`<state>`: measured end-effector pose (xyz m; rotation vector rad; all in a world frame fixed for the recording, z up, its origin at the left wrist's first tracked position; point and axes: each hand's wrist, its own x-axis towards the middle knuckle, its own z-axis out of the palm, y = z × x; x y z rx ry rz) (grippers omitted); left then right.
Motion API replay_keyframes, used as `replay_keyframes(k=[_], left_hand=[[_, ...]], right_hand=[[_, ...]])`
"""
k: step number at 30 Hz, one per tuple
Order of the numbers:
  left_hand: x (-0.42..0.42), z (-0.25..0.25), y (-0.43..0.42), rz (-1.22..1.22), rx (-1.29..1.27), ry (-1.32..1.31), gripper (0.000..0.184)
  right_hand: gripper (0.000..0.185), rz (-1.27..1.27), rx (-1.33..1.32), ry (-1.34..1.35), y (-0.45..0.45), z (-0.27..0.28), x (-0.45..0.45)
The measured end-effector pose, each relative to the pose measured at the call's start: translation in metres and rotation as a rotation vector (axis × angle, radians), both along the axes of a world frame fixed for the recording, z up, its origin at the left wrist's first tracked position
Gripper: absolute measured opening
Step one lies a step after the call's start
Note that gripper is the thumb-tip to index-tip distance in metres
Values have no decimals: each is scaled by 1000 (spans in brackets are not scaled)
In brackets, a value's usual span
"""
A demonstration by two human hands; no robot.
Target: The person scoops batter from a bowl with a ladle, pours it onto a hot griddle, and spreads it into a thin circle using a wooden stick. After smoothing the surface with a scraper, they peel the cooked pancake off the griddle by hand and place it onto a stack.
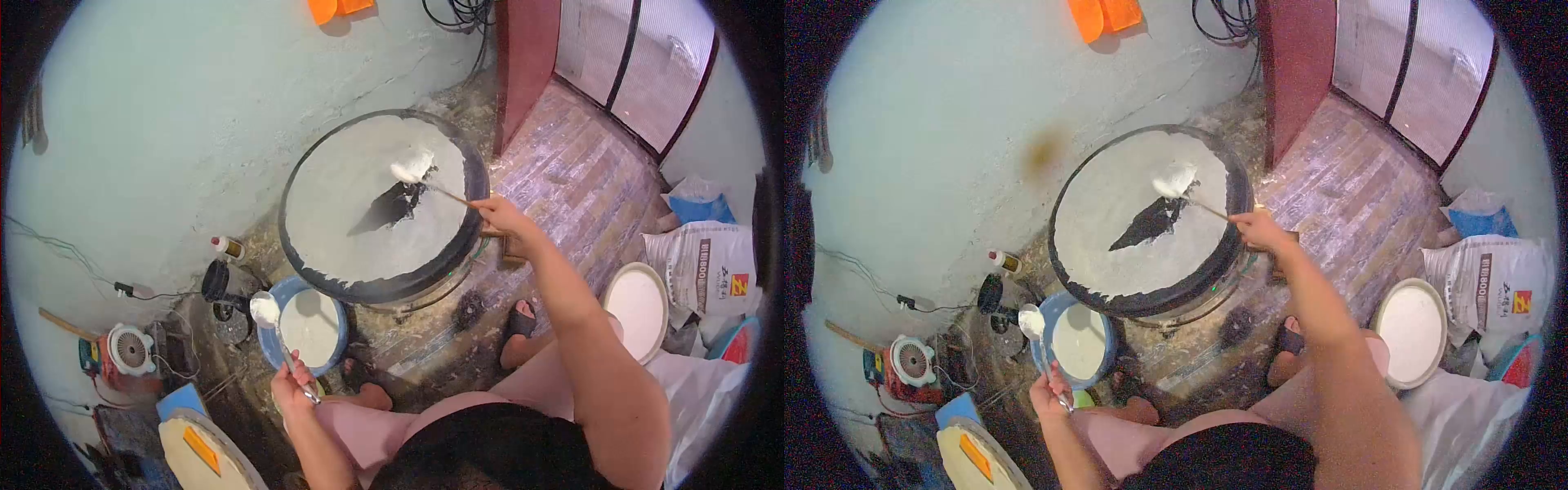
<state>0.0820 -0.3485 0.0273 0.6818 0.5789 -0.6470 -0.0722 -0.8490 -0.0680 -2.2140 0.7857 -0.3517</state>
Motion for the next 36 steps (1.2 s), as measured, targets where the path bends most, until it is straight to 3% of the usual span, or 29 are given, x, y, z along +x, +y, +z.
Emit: replay_keyframes(k=[2, 4, 5, 6, 7, 9, 13, 15, 16, 19, 21, 23, 25, 27, 29, 31, 36], left_hand=[[1, -2, 1, -1, -5, -5, 31], [0, -4, 3, -4, -34, 5, 31], [0, -4, 4, -7, -30, 5, 31], [2, -5, 4, -20, -53, 13, 31], [2, -7, 5, -30, -77, 24, 31], [3, -11, 6, -41, -90, 11, 31], [2, -5, 5, -25, -92, 11, 30], [1, -6, 5, -16, -91, 6, 30], [0, -6, 7, -11, -79, -3, 29], [-4, 2, 3, -10, -32, -1, 29], [-4, 1, 4, -18, -65, 11, 29], [-3, -1, 6, -20, -102, 22, 30], [-2, -2, 7, -43, -24, -3, 30], [-4, -2, 7, -36, -22, -28, 30], [-4, -3, 10, -42, -10, -59, 30], [-1, -8, 14, -67, -57, -43, 28], [1, -8, 15, -66, -55, -45, 26]], right_hand=[[31, -99, 288, -50, -2, -2, -14], [31, -135, 329, -176, -22, -62, 3], [31, -172, 373, -310, -11, -54, 10], [31, -221, 12, -224, 11, -49, 11], [31, -220, 13, -225, 35, -25, 18], [31, -84, -18, 49, 66, 8, 25], [31, -15, 20, 160, 82, 37, 12], [30, -319, 43, 34, 82, 38, -4], [29, -355, 140, 14, 73, 12, -2], [29, -173, 45, -113, 106, -6, 17], [29, -108, -22, -47, 128, 6, 28], [28, -46, 83, 111, 143, 46, 25], [28, -35, 34, 135, 137, 45, 25], [28, -207, 78, 1, 128, 20, 28], [28, -157, 17, -133, 133, -1, 36], [28, -35, 81, 139, 155, 38, 36], [29, 48, -258, 257, 139, 82, 15]])
